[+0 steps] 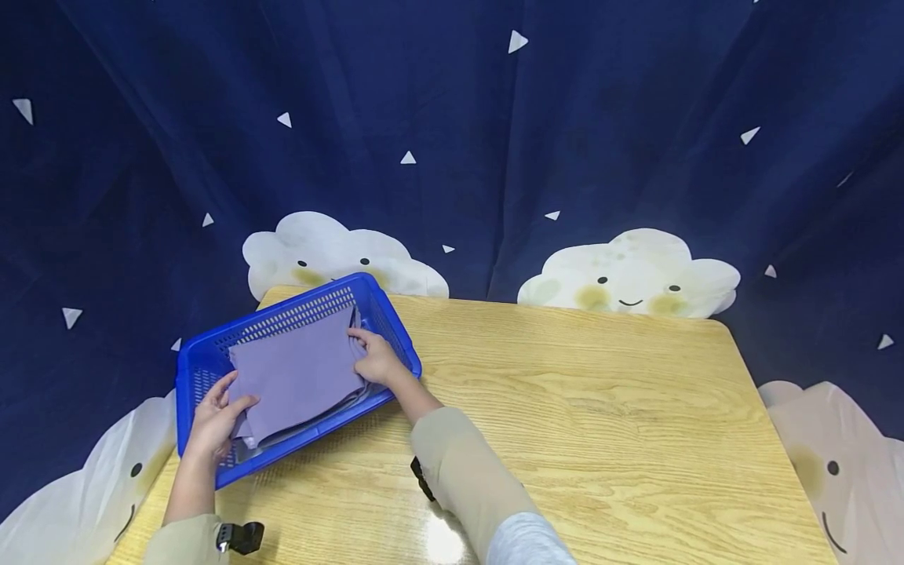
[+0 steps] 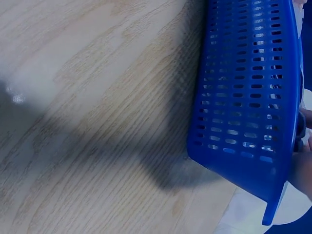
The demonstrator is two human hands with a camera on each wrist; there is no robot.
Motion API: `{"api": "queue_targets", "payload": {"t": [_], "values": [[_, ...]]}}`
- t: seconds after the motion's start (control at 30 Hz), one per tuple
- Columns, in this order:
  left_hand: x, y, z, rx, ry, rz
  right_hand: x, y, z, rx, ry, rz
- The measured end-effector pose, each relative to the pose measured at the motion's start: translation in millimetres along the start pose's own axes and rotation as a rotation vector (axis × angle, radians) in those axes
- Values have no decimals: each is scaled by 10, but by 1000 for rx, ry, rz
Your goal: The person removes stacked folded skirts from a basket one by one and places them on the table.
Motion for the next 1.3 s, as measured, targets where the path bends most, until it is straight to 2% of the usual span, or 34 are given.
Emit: {"api": "queue_targets", "payload": {"t": [0.37, 0.53, 1.07, 1.3], "values": [[-23, 12, 145, 11, -36, 16, -66, 95, -70, 53, 32, -6], [-30, -3, 200, -30, -48, 23, -93, 135, -94, 60, 47, -2], [-24, -32, 356, -68, -110, 73, -166, 290, -194, 69, 114, 33], [-19, -82, 461, -48, -151, 82, -189, 378, -193, 141, 161, 31]]}}
Point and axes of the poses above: each hand's wrist, its own x-axis towards the middle knuckle, its own y-axis out of the back of the hand, z = x × y, the point moved 10 cm from there along x, towards the middle knuckle, and after that the axes turned 11 degrees about -y, right-handed, at the moved point
